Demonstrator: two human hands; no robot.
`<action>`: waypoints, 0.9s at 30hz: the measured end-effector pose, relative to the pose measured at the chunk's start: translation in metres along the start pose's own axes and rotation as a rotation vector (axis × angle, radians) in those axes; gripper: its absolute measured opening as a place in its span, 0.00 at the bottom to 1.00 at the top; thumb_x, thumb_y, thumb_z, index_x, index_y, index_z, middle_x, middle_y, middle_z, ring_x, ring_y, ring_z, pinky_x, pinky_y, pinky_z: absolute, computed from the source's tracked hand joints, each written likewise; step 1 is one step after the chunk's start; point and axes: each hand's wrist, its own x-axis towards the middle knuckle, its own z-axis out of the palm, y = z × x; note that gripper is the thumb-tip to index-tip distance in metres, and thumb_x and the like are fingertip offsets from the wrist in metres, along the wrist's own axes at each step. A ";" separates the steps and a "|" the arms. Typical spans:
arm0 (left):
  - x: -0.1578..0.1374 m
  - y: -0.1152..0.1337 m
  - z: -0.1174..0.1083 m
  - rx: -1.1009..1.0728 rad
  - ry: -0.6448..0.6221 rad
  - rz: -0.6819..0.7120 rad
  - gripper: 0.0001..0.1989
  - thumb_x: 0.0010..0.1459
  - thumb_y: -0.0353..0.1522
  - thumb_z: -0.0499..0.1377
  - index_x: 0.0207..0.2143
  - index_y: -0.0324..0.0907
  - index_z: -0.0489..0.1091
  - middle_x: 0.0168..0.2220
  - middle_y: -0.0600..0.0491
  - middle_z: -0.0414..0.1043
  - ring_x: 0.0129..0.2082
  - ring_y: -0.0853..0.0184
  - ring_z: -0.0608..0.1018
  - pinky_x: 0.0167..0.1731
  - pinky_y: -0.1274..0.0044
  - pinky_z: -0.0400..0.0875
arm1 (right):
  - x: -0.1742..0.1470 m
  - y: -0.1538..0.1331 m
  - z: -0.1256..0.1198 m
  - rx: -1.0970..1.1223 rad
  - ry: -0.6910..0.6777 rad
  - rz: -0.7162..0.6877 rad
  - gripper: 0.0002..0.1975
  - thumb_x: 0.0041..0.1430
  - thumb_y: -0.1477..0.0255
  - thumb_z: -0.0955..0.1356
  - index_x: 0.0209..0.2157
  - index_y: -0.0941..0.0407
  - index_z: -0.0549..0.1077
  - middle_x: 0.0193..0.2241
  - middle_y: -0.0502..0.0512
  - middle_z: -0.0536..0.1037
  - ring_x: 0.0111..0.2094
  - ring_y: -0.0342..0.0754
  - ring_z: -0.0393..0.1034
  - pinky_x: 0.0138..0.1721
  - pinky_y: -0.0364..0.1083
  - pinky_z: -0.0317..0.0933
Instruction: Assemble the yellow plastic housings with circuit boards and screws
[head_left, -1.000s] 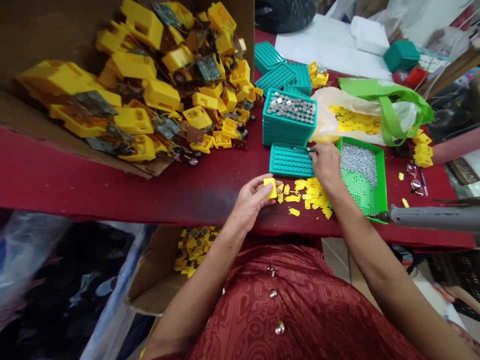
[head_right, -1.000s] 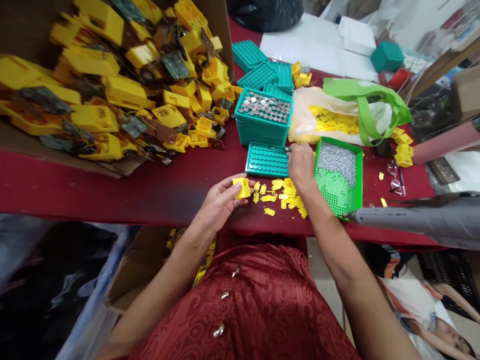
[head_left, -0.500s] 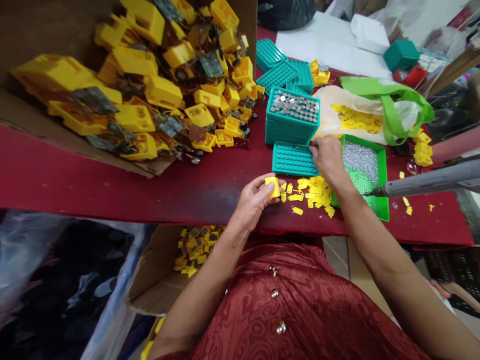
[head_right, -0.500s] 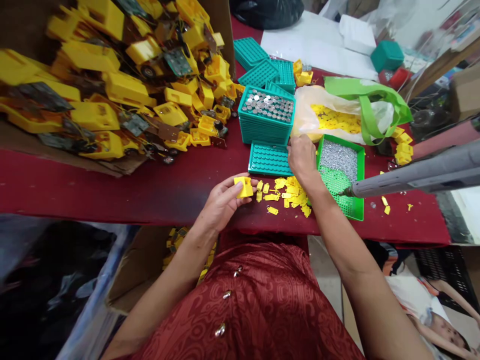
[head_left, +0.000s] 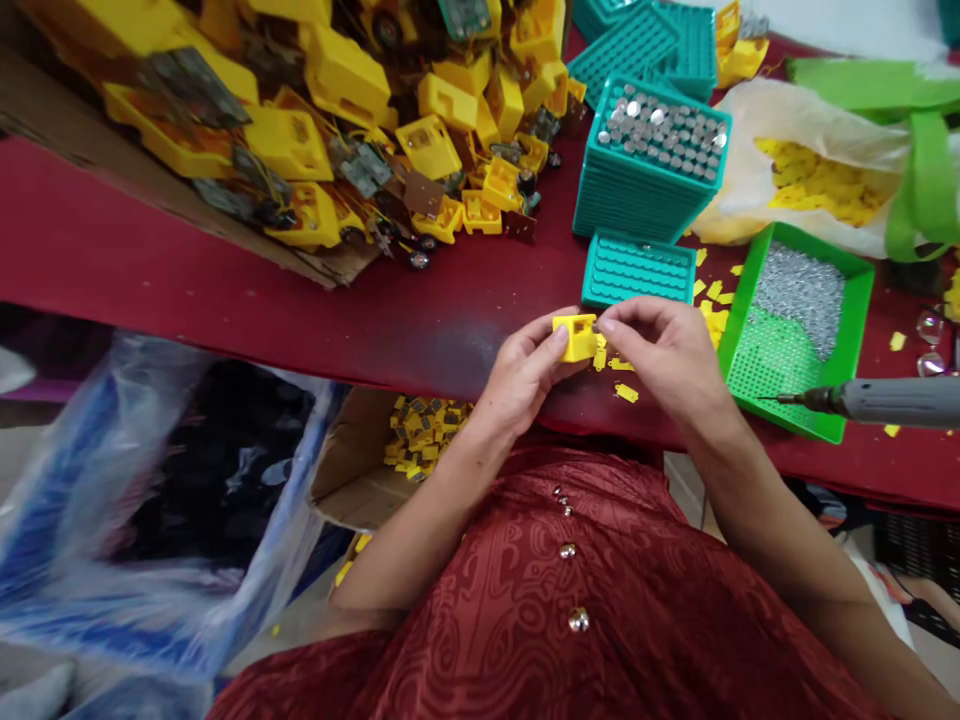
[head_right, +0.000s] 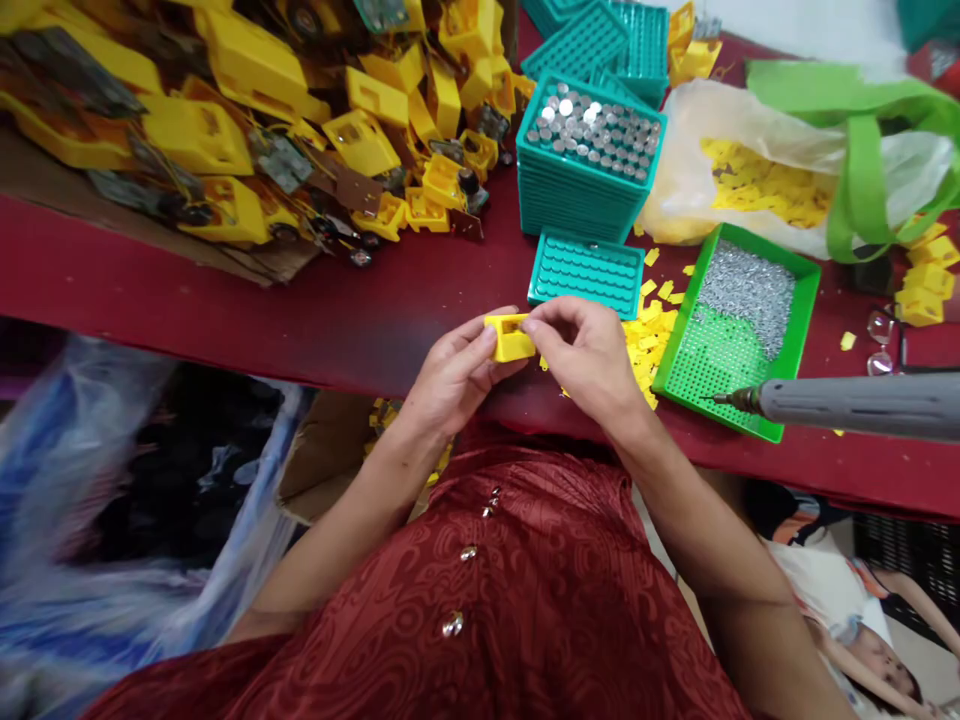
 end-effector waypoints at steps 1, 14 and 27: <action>-0.001 -0.002 0.000 0.018 0.006 0.027 0.19 0.49 0.37 0.80 0.43 0.42 0.84 0.43 0.51 0.85 0.40 0.67 0.84 0.42 0.75 0.83 | -0.002 0.000 0.007 0.038 -0.010 0.014 0.09 0.57 0.65 0.72 0.31 0.56 0.80 0.30 0.53 0.82 0.29 0.43 0.71 0.33 0.44 0.67; -0.007 -0.004 -0.002 0.110 0.095 0.041 0.18 0.51 0.37 0.78 0.43 0.43 0.84 0.43 0.52 0.85 0.41 0.68 0.83 0.40 0.79 0.81 | -0.007 0.009 0.011 -0.069 0.134 -0.081 0.09 0.62 0.66 0.74 0.31 0.54 0.85 0.25 0.51 0.81 0.25 0.42 0.71 0.33 0.45 0.69; -0.005 -0.007 -0.003 0.134 0.079 0.031 0.18 0.53 0.38 0.78 0.45 0.43 0.83 0.44 0.52 0.85 0.42 0.68 0.85 0.42 0.79 0.81 | -0.002 0.007 0.002 0.130 -0.042 -0.029 0.06 0.58 0.72 0.73 0.32 0.54 0.86 0.29 0.51 0.83 0.31 0.43 0.75 0.38 0.45 0.74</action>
